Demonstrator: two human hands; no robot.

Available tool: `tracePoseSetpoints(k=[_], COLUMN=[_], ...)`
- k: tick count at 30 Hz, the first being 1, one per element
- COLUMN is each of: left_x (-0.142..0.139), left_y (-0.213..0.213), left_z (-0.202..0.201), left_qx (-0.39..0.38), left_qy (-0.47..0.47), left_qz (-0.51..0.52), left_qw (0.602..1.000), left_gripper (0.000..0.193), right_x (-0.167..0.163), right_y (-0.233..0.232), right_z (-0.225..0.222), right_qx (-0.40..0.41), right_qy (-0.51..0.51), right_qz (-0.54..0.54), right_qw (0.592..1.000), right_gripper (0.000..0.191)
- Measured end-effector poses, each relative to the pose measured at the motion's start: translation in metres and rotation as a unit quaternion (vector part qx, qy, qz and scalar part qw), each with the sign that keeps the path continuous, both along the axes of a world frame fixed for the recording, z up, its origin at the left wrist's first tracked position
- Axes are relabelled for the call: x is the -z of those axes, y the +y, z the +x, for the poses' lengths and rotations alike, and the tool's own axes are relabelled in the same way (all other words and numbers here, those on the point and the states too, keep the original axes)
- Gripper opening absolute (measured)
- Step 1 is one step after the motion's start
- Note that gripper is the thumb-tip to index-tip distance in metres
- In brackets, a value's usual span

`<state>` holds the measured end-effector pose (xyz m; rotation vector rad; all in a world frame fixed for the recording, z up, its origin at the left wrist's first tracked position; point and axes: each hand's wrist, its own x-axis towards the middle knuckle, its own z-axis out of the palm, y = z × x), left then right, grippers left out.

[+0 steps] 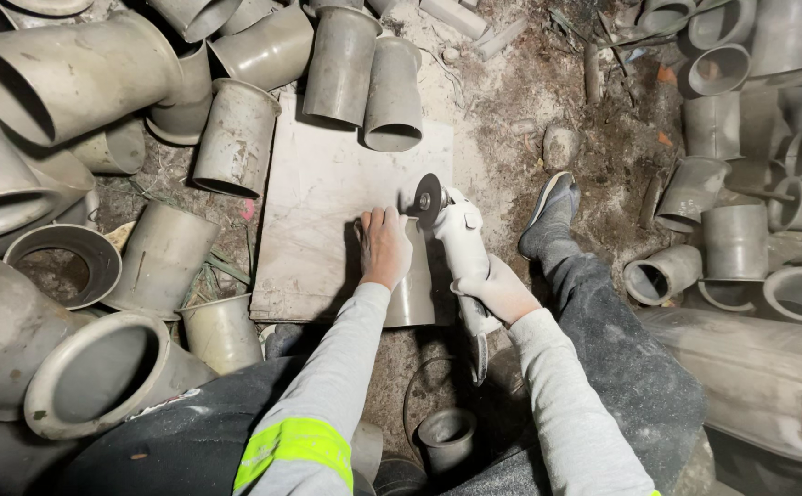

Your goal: The person sits on the floor and uses an angle grinder to smooth the edges of several metal pipe sections. They pick up each pipe, hold it steady on a board, and grind the rim before setting it aside.

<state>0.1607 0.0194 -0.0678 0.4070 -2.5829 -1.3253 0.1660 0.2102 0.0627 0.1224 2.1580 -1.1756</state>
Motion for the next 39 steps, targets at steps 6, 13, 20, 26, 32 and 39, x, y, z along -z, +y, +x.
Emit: tracePoseSetpoints(k=[6, 13, 20, 26, 32, 39], left_x=[0.001, 0.000, 0.000, -0.003, -0.010, -0.013], left_y=[0.001, 0.001, -0.001, 0.000, -0.001, -0.001], left_z=[0.000, 0.002, 0.001, 0.004, 0.007, 0.006], left_qx=[-0.002, -0.005, -0.001, -0.006, 0.001, 0.001], left_qy=[0.011, 0.001, -0.010, -0.001, -0.017, -0.021], left_qz=[-0.009, -0.018, -0.021, -0.021, -0.022, -0.015], left_qw=[1.000, 1.000, 1.000, 1.000, 1.000, 1.000], left_gripper=[0.018, 0.017, 0.017, 0.018, 0.020, 0.018], right_x=[-0.002, -0.002, -0.002, -0.009, -0.014, -0.016], right_y=[-0.002, -0.002, -0.001, -0.002, 0.001, 0.003], right_z=[0.001, 0.006, 0.011, 0.020, 0.029, 0.037], right_qx=[-0.024, -0.026, -0.032, -0.028, -0.028, -0.031], right_qy=[0.008, 0.004, 0.001, -0.023, -0.015, -0.013], right_qz=[0.011, 0.021, 0.044, 0.044, 0.050, 0.052], right_qw=[1.000, 0.999, 0.998, 0.998, 0.998, 0.998], right_gripper=[0.068, 0.067, 0.066, 0.064, 0.067, 0.067])
